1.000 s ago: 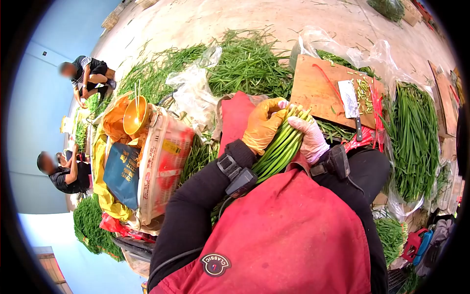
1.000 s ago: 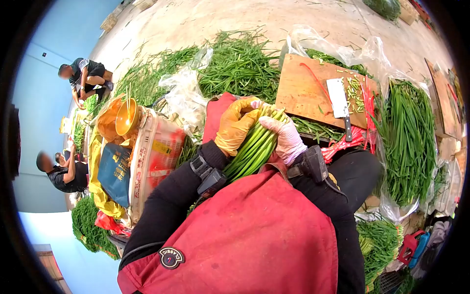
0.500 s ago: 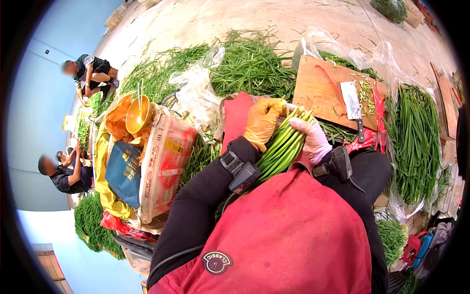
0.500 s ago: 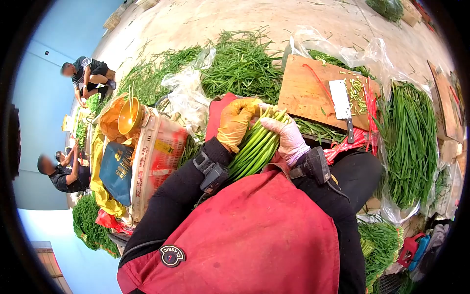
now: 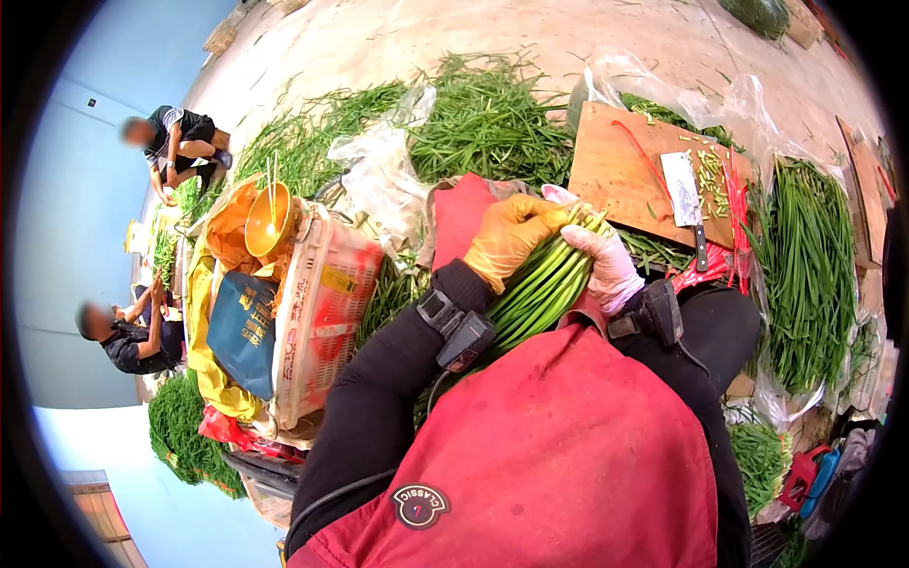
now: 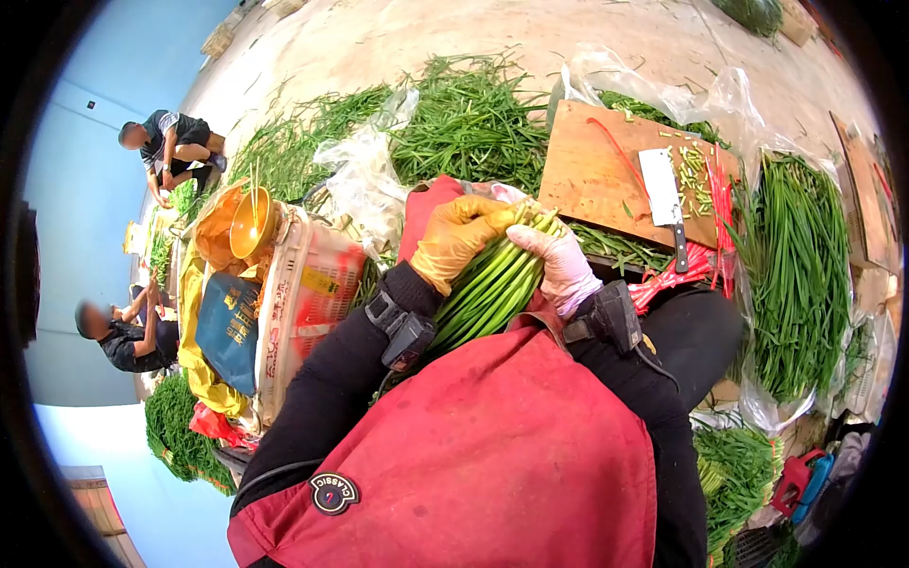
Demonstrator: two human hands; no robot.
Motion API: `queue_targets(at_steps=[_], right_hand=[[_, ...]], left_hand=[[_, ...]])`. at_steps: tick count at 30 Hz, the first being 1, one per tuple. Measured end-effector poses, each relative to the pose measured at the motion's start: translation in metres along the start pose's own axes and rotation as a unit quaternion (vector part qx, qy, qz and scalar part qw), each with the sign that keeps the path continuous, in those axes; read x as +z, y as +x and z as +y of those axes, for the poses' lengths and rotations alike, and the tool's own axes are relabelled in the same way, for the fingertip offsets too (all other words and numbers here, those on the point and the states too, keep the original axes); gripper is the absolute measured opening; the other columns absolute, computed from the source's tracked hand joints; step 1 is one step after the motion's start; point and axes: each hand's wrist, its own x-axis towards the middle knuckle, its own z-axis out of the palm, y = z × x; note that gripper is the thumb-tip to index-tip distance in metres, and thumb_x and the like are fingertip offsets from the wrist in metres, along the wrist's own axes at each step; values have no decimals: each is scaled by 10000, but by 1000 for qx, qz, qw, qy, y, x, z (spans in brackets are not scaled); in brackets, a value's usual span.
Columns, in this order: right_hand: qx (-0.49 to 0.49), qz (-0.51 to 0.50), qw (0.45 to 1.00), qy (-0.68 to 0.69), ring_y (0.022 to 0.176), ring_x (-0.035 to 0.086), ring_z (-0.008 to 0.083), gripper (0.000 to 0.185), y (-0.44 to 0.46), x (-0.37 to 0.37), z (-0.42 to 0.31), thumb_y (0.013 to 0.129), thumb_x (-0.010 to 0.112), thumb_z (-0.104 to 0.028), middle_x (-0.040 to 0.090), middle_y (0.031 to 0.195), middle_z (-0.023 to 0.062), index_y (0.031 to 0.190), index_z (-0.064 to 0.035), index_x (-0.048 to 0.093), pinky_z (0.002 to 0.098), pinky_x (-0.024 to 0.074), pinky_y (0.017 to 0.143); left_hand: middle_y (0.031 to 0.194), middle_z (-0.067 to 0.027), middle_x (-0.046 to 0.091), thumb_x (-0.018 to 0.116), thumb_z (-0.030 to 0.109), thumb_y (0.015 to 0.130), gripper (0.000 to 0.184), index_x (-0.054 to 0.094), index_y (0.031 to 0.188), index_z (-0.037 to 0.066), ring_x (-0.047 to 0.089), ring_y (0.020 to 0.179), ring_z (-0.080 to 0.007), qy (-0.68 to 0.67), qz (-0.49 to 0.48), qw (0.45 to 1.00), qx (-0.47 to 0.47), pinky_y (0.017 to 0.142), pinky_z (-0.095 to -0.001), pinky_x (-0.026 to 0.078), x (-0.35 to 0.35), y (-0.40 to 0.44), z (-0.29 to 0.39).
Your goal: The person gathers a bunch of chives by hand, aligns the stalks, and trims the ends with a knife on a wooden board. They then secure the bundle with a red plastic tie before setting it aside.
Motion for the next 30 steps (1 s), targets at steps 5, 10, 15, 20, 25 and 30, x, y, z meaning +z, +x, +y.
queue_targets(at_steps=[5, 10, 15, 20, 25, 30], right_hand=[[3, 19, 1000, -12, 1032, 630, 198, 644, -5, 10, -6, 839, 660, -47, 600, 1259, 107, 1423, 0, 392, 318, 488, 946], [20, 7, 999, 30, 952, 653, 221, 580, -5, -13, -1, 848, 663, -72, 662, 1052, 146, 1374, 14, 432, 358, 521, 894], [-8, 29, 995, 92, 916, 650, 241, 580, -9, 8, -6, 837, 677, -85, 652, 1020, 147, 1348, 32, 430, 371, 533, 871], [-67, 80, 993, 46, 909, 660, 226, 522, -14, 32, -21, 826, 678, -55, 663, 1020, 146, 1295, 49, 474, 346, 550, 827], [-44, 125, 989, -66, 941, 665, 220, 444, -11, -4, -20, 802, 672, 6, 670, 1049, 148, 1224, 65, 549, 335, 547, 843], [-9, 172, 981, -89, 861, 685, 224, 178, 1, -33, -36, 782, 657, 66, 687, 994, 181, 951, 17, 627, 332, 566, 799]], left_hand=[[855, -77, 698, 662, 150, 911, 154, 678, 972, 10, 646, 741, -132, -54, 72, 991, 104, 640, -261, 521, -9, 8, 19], [947, -128, 692, 664, 286, 914, 344, 621, 1091, -5, 658, 784, -164, 197, 209, 886, 364, 663, -298, 544, -84, 43, 129], [1451, -263, 396, 615, 682, 795, 1047, 271, 1462, -47, 355, 1374, -355, 628, 28, 734, 256, 1136, -416, 274, -107, 72, 112], [1396, -88, 482, 738, 523, 762, 882, 405, 1420, 40, 479, 1240, -168, -168, -330, 896, -247, 1065, -330, 357, -7, -33, 25], [1157, 23, 556, 758, 163, 779, 671, 458, 1371, 64, 504, 1032, -83, -125, -263, 934, -208, 918, -255, 409, 14, -51, -9], [1173, 13, 575, 769, 158, 773, 599, 527, 1310, 52, 521, 1073, -106, -97, -277, 928, -231, 935, -267, 413, 3, -45, -33]])
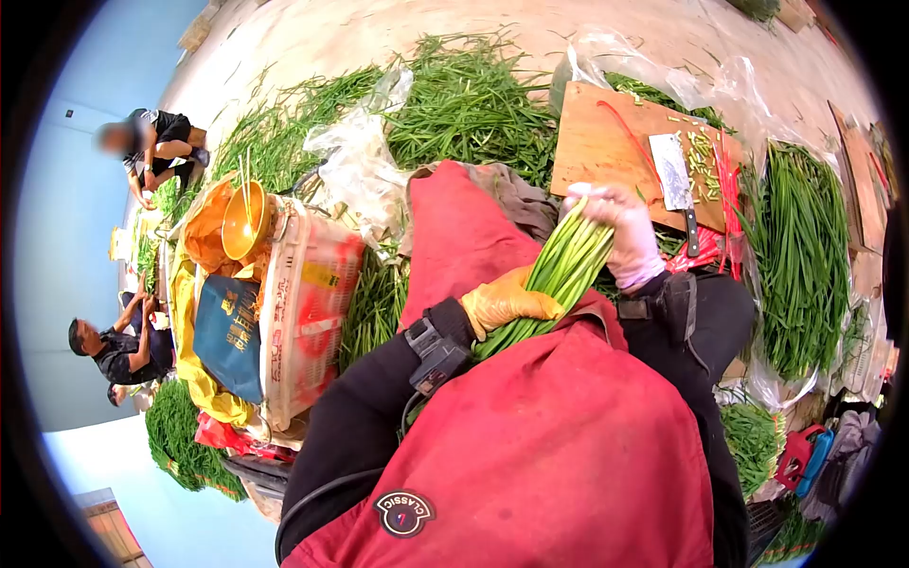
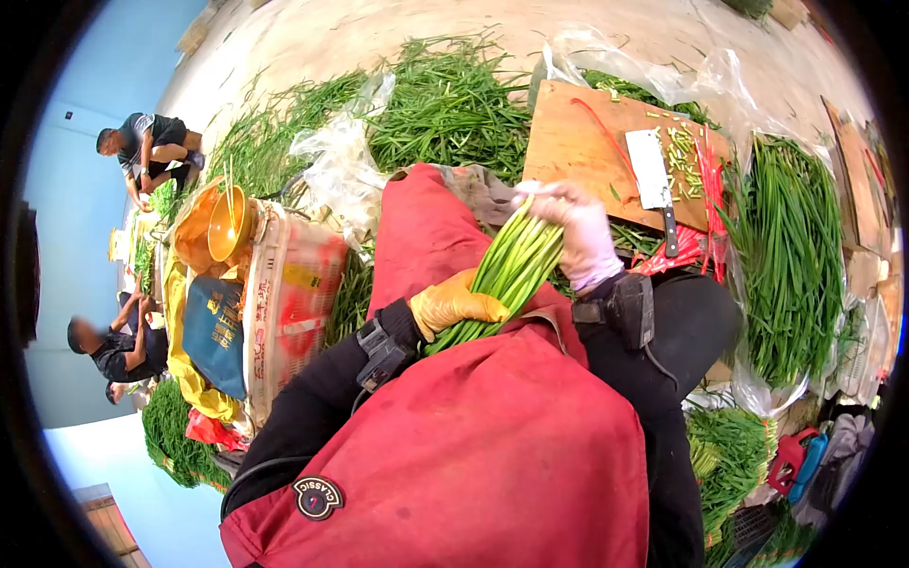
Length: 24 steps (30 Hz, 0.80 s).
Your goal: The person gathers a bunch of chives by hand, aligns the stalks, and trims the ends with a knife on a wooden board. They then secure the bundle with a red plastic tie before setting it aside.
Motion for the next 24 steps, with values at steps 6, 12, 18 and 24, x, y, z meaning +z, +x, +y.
queue_targets(at_steps=[6, 12, 18, 24], right_hand=[[-27, 54, 969, -238, 894, 687, 175, 148, 16, -39, -55, 891, 633, -90, 707, 1057, 124, 1003, 2, 662, 293, 528, 735], [-67, -48, 963, -255, 1233, 529, 182, 493, 15, -10, -72, 968, 521, -399, 566, 1357, 72, 1351, -89, 540, 304, 429, 953], [50, -202, 913, -352, 992, 571, 92, 505, -2, 9, -28, 837, 670, -32, 622, 1100, 10, 1328, -42, 548, 243, 460, 906], [-17, -120, 913, -389, 848, 618, 102, 350, -4, 5, -19, 801, 725, 1, 654, 984, 40, 1133, -10, 616, 242, 514, 767]], left_hand=[[1311, -15, 551, 727, 102, 769, 666, 477, 1383, 49, 506, 1175, -117, -83, 0, 997, -2, 1012, -270, 376, 0, -6, -13], [1279, -39, 574, 709, 183, 799, 665, 447, 1398, 59, 555, 1126, -137, -132, -9, 991, -23, 973, -282, 428, -3, -15, 5], [1265, -42, 579, 686, 166, 805, 645, 451, 1391, 35, 557, 1113, -131, -78, 7, 997, 2, 967, -279, 423, -3, -12, 3], [1308, -51, 554, 641, 153, 828, 606, 455, 1387, 12, 519, 1173, -139, -61, 24, 998, 5, 1010, -283, 386, -4, -13, -3]])
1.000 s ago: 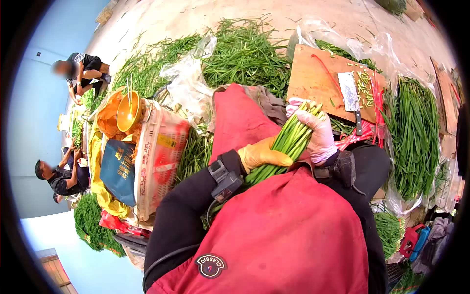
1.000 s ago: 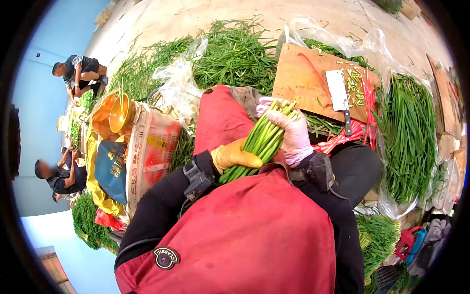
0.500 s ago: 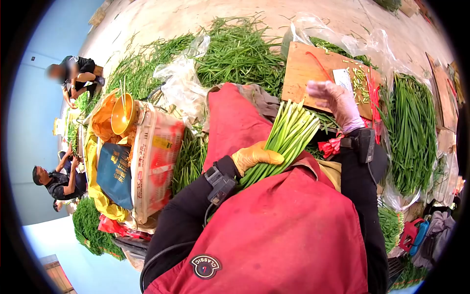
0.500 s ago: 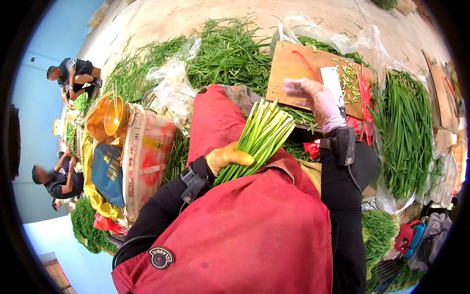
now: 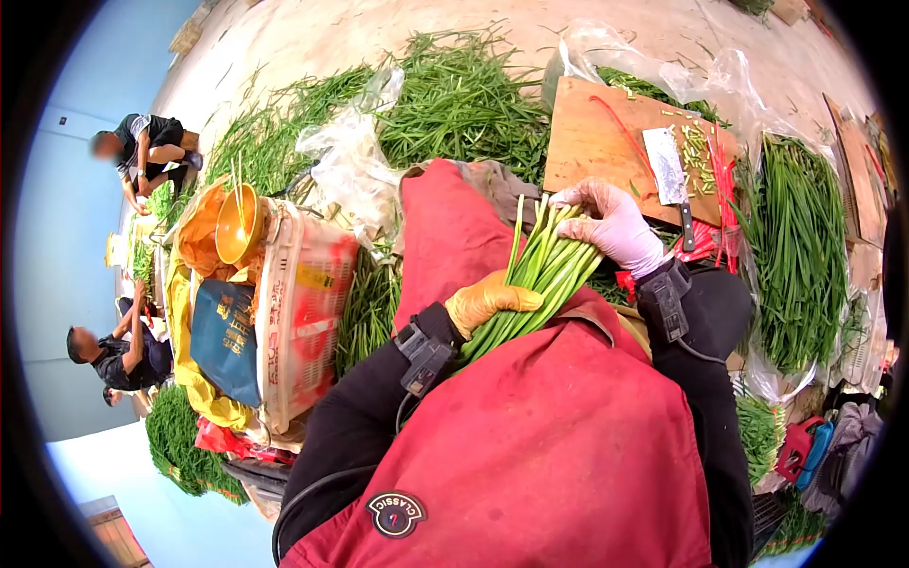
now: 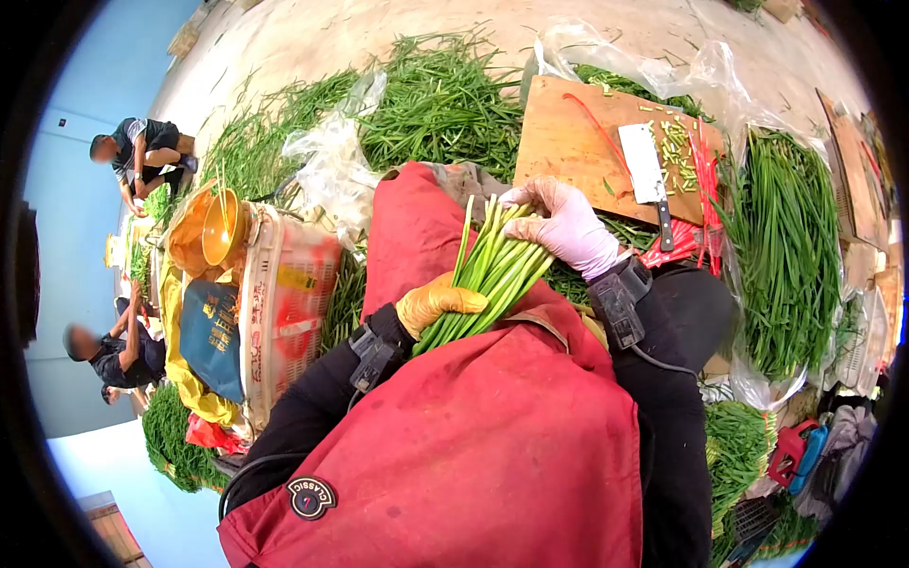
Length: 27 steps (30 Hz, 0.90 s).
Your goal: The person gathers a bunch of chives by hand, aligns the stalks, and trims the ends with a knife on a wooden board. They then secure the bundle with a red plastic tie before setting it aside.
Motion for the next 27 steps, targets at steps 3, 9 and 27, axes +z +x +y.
queue_targets(at_steps=[3, 9, 27], right_hand=[[3, 13, 1000, -7, 804, 632, 109, 292, -1, 1, -2, 803, 729, -5, 661, 925, 50, 1074, 3, 620, 244, 522, 735], [38, 16, 999, 18, 791, 624, 104, 192, -2, 1, 5, 816, 714, -14, 669, 887, 49, 990, 10, 637, 245, 513, 730], [28, 44, 998, 24, 814, 642, 130, 290, 17, -59, 20, 940, 625, -280, 703, 960, 79, 988, 2, 671, 263, 499, 779]], left_hand=[[1315, -41, 547, 632, 172, 850, 580, 464, 1383, 14, 506, 1183, -131, -2, -10, 1000, 23, 1012, -274, 380, 0, 0, -5], [1366, -77, 515, 631, 156, 821, 659, 403, 1420, 1, 485, 1239, -157, -27, 0, 999, 19, 1066, -302, 346, 6, -3, -5], [1382, -106, 509, 712, 184, 781, 798, 333, 1469, 47, 511, 1243, -213, -129, -70, 989, -14, 1056, -335, 391, -2, -12, 7]])
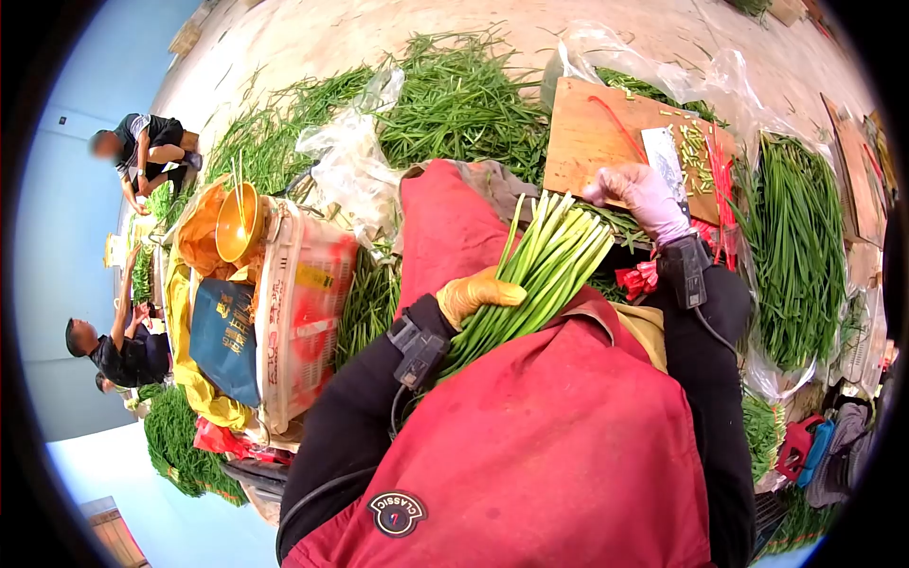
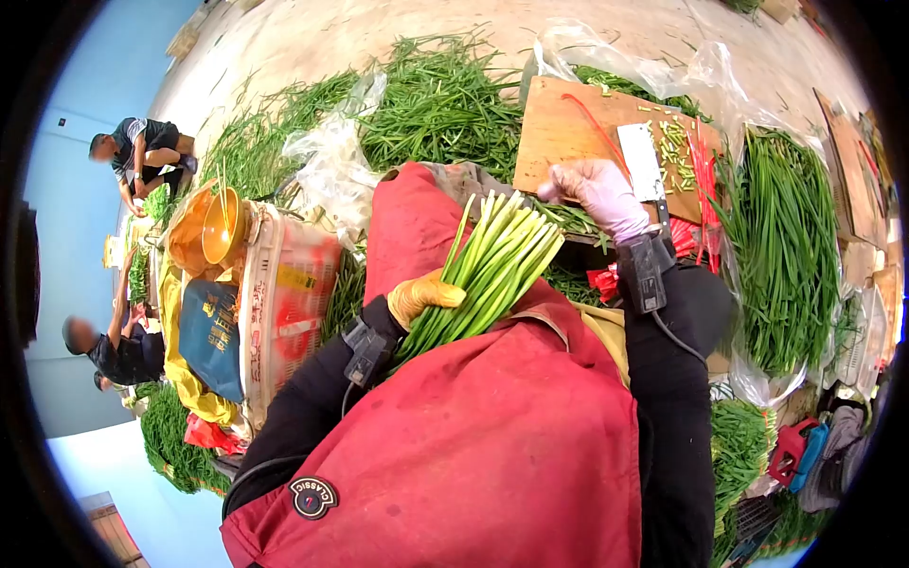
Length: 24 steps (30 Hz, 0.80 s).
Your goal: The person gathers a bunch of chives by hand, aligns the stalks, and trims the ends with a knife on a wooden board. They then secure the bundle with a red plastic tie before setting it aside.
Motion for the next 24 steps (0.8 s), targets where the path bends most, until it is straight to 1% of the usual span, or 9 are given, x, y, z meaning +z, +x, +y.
queue_targets(at_steps=[2, 3, 6, 8, 12, 15, 16, 20, 24], right_hand=[[-104, 27, 994, -22, 1004, 630, 148, 336, 0, 11, -26, 937, 629, -299, 689, 1090, 76, 1105, -10, 674, 293, 458, 944], [-88, 5, 996, 33, 1225, 507, 158, 466, -8, 18, -49, 931, 633, -317, 610, 1276, 60, 1306, -45, 580, 299, 338, 1076], [10, -128, 982, 140, 1278, 466, 173, 594, -18, 54, -52, 914, 649, -357, 563, 1344, 78, 1393, -46, 486, 306, 313, 1095], [-34, -229, 958, -171, 1181, 529, 164, 630, -22, 65, -37, 896, 680, -326, 586, 1294, 93, 1415, -54, 450, 306, 385, 1034], [-88, 8, 991, -103, 1065, 602, 160, 302, -19, 41, -31, 919, 630, -117, 653, 1136, 78, 1209, -34, 624, 303, 460, 953], [-20, -133, 990, -44, 1061, 603, 169, 194, -38, 41, -44, 915, 639, -121, 675, 1030, 74, 1067, -5, 668, 311, 473, 926], [-154, -172, 959, -165, 1025, 605, 188, 209, -35, 41, -33, 901, 640, -96, 656, 1024, 89, 1082, 8, 654, 321, 481, 899], [-120, -197, 923, -309, 962, 572, 260, 269, -38, 48, -26, 850, 657, -111, 594, 972, 128, 1086, 15, 635, 367, 450, 881], [17, -161, 976, -144, 770, 582, 118, 166, -36, 49, -22, 821, 677, -67, 625, 831, 25, 971, 3, 660, 270, 484, 707]], left_hand=[[1406, -118, 488, 723, 216, 777, 839, 300, 1484, 55, 506, 1255, -228, 5, 4, 1000, -18, 1064, -347, 387, -5, 0, 2], [1408, -119, 486, 723, 216, 777, 839, 300, 1484, 55, 506, 1256, -230, 1, 7, 1000, -12, 1065, -349, 387, -2, 1, 2], [1372, -91, 519, 737, 209, 777, 789, 363, 1452, 45, 513, 1232, -202, 53, 21, 998, -16, 1050, -337, 391, 1, 2, 3], [1348, -71, 536, 739, 196, 778, 749, 403, 1428, 38, 517, 1214, -184, 156, 35, 987, -27, 1039, -326, 391, -18, 9, -7], [1303, -52, 563, 720, 150, 796, 650, 467, 1380, 21, 521, 1189, -160, 139, 75, 987, 14, 1032, -308, 379, -11, 6, -13], [1281, -50, 581, 712, 110, 802, 600, 500, 1356, 20, 543, 1151, -150, 140, 90, 986, 24, 1009, -296, 400, -2, 5, -13], [1274, -48, 585, 712, 102, 802, 594, 504, 1352, 20, 549, 1139, -147, 149, 94, 984, 25, 1001, -292, 407, 0, 6, -11], [1199, -30, 612, 741, 116, 810, 524, 550, 1289, 25, 572, 1062, -124, 173, 118, 977, 41, 948, -283, 449, 11, 8, -17], [1249, -36, 596, 774, 100, 785, 640, 487, 1353, 29, 565, 1105, -127, 185, 120, 975, 21, 979, -287, 445, 13, 5, -16]])
